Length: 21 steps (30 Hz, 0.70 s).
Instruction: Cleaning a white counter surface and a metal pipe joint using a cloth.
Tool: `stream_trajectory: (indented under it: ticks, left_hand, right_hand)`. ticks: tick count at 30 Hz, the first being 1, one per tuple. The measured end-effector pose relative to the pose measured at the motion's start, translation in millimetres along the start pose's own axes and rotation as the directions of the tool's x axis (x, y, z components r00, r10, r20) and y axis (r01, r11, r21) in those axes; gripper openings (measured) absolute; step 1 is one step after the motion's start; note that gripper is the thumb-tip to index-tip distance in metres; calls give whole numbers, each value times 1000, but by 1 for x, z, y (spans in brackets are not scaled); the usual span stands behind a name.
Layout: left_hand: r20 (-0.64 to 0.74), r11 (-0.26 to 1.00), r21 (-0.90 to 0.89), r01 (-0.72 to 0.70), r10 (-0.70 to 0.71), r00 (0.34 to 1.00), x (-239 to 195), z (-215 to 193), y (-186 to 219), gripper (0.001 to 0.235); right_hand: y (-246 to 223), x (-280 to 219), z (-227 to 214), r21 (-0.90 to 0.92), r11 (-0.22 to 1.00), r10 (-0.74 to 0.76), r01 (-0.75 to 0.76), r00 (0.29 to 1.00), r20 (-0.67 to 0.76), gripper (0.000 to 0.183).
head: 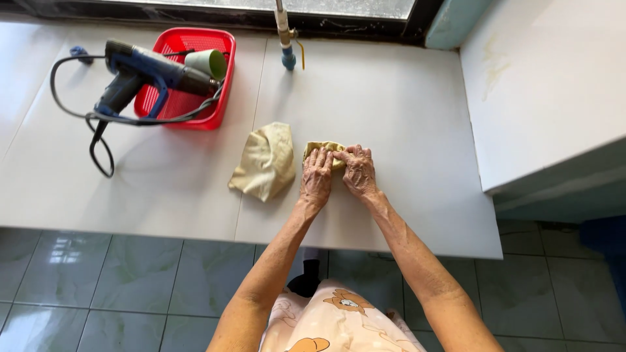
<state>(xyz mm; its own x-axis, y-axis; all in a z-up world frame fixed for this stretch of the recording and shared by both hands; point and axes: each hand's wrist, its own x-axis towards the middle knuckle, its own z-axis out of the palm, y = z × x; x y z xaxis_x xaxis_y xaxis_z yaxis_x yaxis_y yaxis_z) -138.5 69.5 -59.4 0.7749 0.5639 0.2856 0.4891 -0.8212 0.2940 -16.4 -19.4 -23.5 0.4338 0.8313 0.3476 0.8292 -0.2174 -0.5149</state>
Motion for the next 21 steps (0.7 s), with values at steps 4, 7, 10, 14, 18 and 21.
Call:
stream_trajectory:
  ticks: [4,7,10,14,18,21]
  left_hand:
    - [8,1000,-19,23,-23,1000,-70,-25,32,65]
    - [-43,1000,-17,17,-18,999,-114,-35,51,61]
    - [-85,999,-54,2,-6,996,-154,-50,70,62]
    - [-86,996,-64,-64,58,995,-186,-76,87,61]
    - [75,970,-243,-21,40,996,-175,-113,108,56]
    - [207,887,-443,131,-41,977,-142,-113,114,49]
  right_hand:
    - [-28,-63,-18,4,1000,-11,11,1000,5,47]
    - [-43,-107,-30,-6,999,-38,38,999,-18,44]
    - [-58,-148,-52,-28,996,-83,82,996,-32,43]
    - [-73,-192,-78,7,995,-100,100,994,39,44]
    - [-56,-205,-95,141,990,-51,24,980,194,40]
    - [-35,-182,-114,219,975,-8,-51,966,259,38]
